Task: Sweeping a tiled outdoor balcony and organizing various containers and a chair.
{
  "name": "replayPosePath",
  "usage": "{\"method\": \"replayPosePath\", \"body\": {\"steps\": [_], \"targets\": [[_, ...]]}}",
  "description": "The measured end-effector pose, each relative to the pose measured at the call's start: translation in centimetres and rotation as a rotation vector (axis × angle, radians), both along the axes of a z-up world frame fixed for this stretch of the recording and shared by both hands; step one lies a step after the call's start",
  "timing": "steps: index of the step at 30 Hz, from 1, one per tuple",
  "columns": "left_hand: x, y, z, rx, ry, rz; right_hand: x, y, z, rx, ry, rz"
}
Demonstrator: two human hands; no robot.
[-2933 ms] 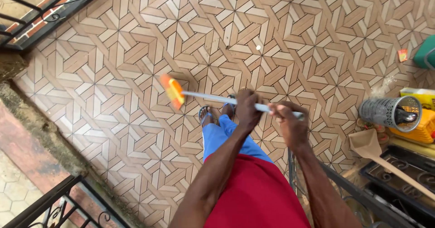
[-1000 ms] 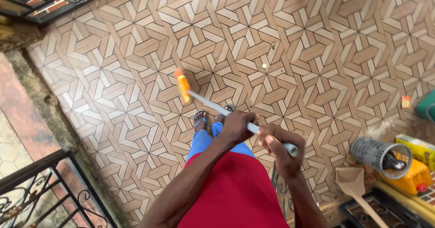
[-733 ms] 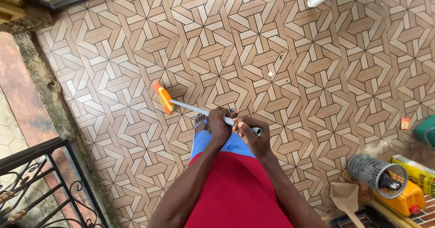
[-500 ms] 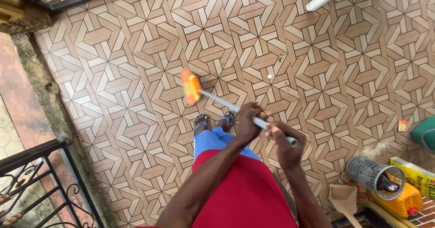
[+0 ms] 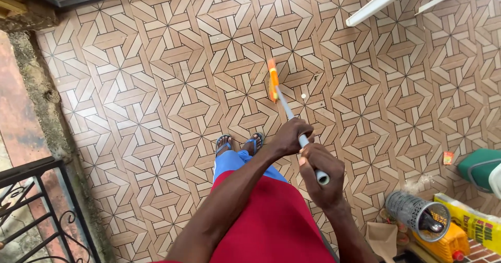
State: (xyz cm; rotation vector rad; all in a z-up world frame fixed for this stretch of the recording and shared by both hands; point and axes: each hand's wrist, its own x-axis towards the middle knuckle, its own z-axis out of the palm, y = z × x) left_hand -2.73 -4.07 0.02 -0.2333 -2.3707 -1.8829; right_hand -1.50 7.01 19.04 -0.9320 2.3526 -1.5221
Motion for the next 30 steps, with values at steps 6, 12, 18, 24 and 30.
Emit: {"method": "replayPosePath", "body": {"steps": [6, 12, 18, 24, 30], "targets": [[3.4, -5.0, 2.1, -0.057, -0.197, 0.092, 0.0, -2.0, 0.5, -0.275, -0.357, 0.158], [6.6, -10.8, -6.2, -0.289, -0.346, 0.445, -1.2, -7.3, -8.1, -0.193, -0.695, 0.077], [2.9, -12.1, -11.2, -0.28, -0.11, 0.638, -2.7, -9.7, -11.4, -0.132, -0.727, -0.194], [-7.0, -8.4, -6.3, -0.075, -0.021, 0.265, -6.6, -7.8, -7.4, -0.134, -0.431, -0.452], [-10.4, -10.0, -5.0, 0.114, 0.009, -0.012, -7.9, -11.9, -5.2, 0.048, 0.04, -0.147]]}}
